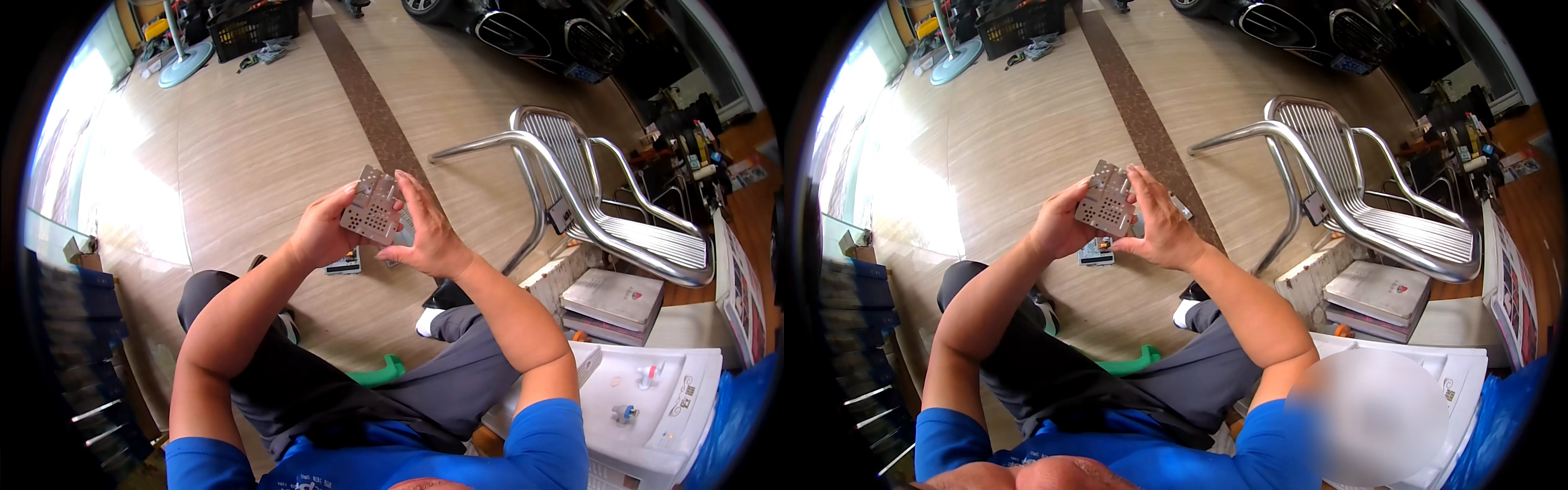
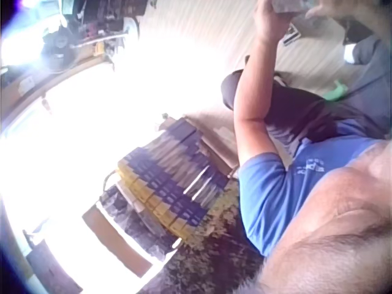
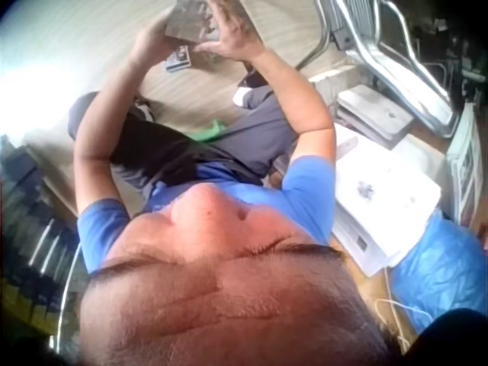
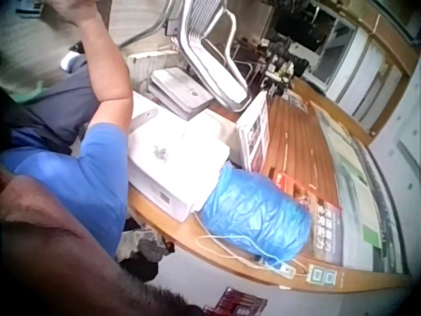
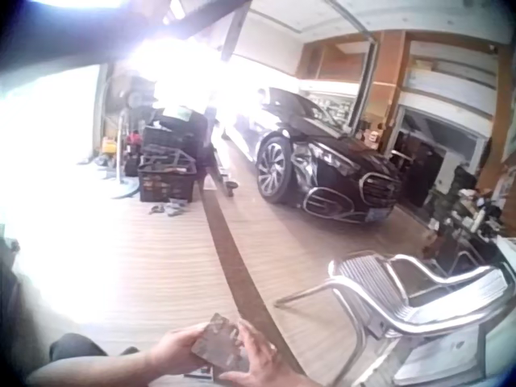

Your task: The person picks up a perforated metal plate from a disassembled electronic device on the floor, then turns, aligns, and handles the metal piece with both hands.

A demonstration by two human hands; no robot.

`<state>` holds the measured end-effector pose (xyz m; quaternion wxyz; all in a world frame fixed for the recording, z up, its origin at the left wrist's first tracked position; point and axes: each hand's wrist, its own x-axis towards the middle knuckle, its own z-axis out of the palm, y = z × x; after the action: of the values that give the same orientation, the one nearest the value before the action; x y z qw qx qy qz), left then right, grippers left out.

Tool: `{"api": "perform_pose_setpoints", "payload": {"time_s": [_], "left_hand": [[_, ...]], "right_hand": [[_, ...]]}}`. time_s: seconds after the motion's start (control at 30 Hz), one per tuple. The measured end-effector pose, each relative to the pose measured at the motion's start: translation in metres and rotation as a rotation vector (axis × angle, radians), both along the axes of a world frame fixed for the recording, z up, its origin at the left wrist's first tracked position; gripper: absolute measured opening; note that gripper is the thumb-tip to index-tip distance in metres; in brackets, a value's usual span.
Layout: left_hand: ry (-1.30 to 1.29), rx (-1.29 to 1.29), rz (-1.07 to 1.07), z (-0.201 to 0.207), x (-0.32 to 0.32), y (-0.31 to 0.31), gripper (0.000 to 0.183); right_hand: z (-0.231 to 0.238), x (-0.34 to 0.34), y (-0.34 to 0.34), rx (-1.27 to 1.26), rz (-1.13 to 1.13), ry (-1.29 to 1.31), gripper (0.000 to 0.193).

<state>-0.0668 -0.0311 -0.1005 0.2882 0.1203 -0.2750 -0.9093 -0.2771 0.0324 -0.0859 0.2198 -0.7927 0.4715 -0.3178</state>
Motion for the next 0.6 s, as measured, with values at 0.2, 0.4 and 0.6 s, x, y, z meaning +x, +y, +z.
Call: {"api": "perform_pose_setpoints", "payload": {"time_s": [0.2,0.4,0.6], "left_hand": [[-0.022,-0.004,0.014,0.002,0.001,0.0,0.051],[-0.249,-0.051,0.128,-0.008,-0.001,-0.003,0.044],[-0.423,-0.111,0.092,-0.019,0.0,-0.004,0.038]], "right_hand": [[0.002,0.0,0.0,-0.091,0.003,0.021,0.116],[0.012,-0.003,-0.001,-0.121,-0.05,0.112,0.113],[0.013,-0.007,-0.001,-0.107,-0.07,0.191,0.113]]}}
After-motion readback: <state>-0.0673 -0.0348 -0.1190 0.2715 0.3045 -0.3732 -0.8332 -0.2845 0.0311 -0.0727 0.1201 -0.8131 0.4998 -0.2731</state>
